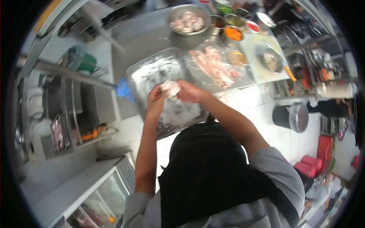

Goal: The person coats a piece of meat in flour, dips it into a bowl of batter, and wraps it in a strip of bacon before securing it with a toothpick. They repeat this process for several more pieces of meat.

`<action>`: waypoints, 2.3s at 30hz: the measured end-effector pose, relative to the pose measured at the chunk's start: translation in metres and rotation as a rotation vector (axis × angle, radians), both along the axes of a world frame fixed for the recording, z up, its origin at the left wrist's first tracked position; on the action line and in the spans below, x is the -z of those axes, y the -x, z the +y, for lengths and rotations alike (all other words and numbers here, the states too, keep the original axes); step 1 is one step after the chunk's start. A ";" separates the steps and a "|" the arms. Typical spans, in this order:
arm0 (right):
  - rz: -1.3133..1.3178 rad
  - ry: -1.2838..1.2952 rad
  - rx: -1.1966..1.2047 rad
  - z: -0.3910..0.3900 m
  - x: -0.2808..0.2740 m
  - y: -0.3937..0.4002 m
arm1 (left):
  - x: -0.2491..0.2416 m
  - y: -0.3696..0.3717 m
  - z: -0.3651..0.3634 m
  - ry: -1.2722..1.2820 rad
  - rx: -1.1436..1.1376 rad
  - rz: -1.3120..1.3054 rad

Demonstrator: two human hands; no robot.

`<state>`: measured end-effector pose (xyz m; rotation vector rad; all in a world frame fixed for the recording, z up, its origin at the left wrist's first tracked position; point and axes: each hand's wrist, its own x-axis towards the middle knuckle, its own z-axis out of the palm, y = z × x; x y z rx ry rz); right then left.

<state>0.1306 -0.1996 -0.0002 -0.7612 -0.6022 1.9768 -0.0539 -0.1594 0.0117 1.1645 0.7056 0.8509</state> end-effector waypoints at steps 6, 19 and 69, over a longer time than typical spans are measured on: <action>-0.404 0.143 -0.105 -0.013 -0.025 -0.050 | 0.012 -0.005 -0.005 0.193 -0.171 -0.092; -2.039 -0.211 0.050 0.009 -0.012 -0.329 | 0.022 -0.015 -0.004 0.290 -0.222 -0.122; -1.194 -0.966 0.601 -0.039 -0.085 0.032 | -0.045 0.003 -0.041 0.161 -0.318 -0.163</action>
